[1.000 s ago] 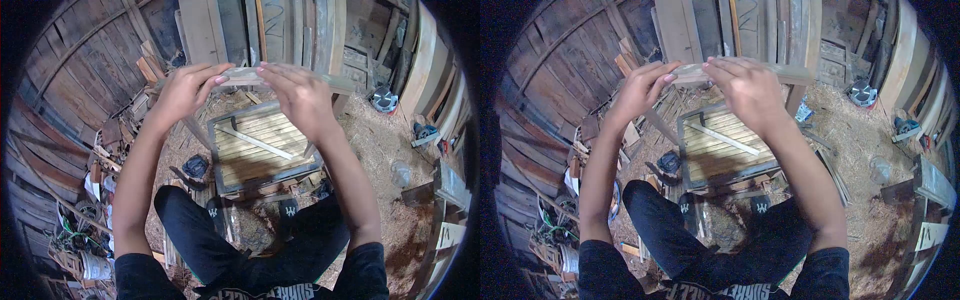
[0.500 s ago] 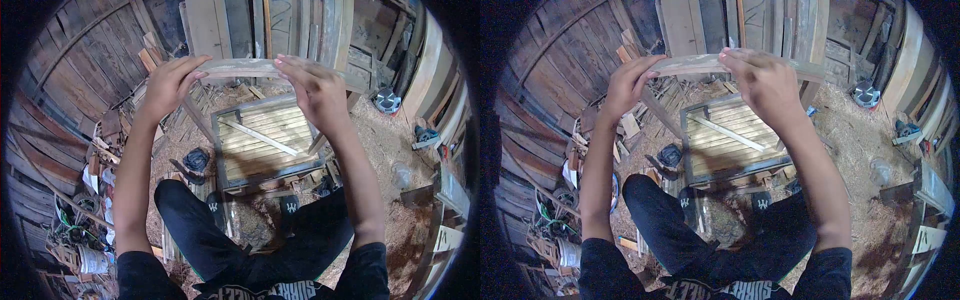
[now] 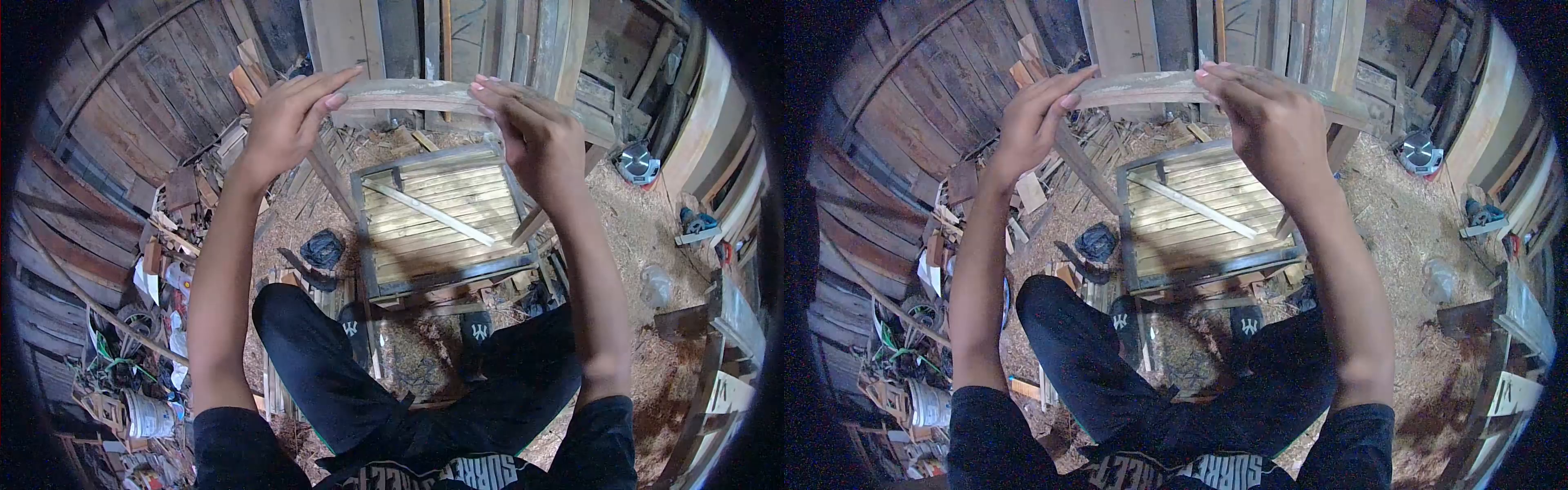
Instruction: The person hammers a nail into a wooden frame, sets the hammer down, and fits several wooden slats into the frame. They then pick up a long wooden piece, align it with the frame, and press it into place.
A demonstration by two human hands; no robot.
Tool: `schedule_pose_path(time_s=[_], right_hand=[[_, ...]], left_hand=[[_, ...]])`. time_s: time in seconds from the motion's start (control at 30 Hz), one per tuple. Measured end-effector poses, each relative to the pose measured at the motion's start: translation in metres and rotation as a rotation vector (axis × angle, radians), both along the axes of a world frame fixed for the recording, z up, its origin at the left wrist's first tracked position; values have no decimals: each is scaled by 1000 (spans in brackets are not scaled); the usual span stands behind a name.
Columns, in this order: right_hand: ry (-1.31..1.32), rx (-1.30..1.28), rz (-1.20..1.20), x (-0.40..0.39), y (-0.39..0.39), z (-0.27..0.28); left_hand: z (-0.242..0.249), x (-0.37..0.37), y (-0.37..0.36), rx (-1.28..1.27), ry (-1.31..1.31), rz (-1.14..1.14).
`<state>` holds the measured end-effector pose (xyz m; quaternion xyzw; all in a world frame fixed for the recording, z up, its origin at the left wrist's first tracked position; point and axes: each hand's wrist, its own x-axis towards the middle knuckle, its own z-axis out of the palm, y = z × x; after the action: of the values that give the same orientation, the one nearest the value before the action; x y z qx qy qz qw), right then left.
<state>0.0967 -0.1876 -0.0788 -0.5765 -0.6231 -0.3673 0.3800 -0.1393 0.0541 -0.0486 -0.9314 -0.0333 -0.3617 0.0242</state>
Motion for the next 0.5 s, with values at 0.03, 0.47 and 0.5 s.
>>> schedule_pose_path(time_s=[0.03, 0.47, 0.5], right_hand=[[7, -14, 8, 0, -1, 1], [53, 12, 90, 2, -1, 3], [32, 22, 78, 2, 0, 3]], left_hand=[[0, -1, 2, -32, 5, -20], [-2, -2, 8, -51, 18, -89], [-1, -3, 8, -52, 19, -88]])
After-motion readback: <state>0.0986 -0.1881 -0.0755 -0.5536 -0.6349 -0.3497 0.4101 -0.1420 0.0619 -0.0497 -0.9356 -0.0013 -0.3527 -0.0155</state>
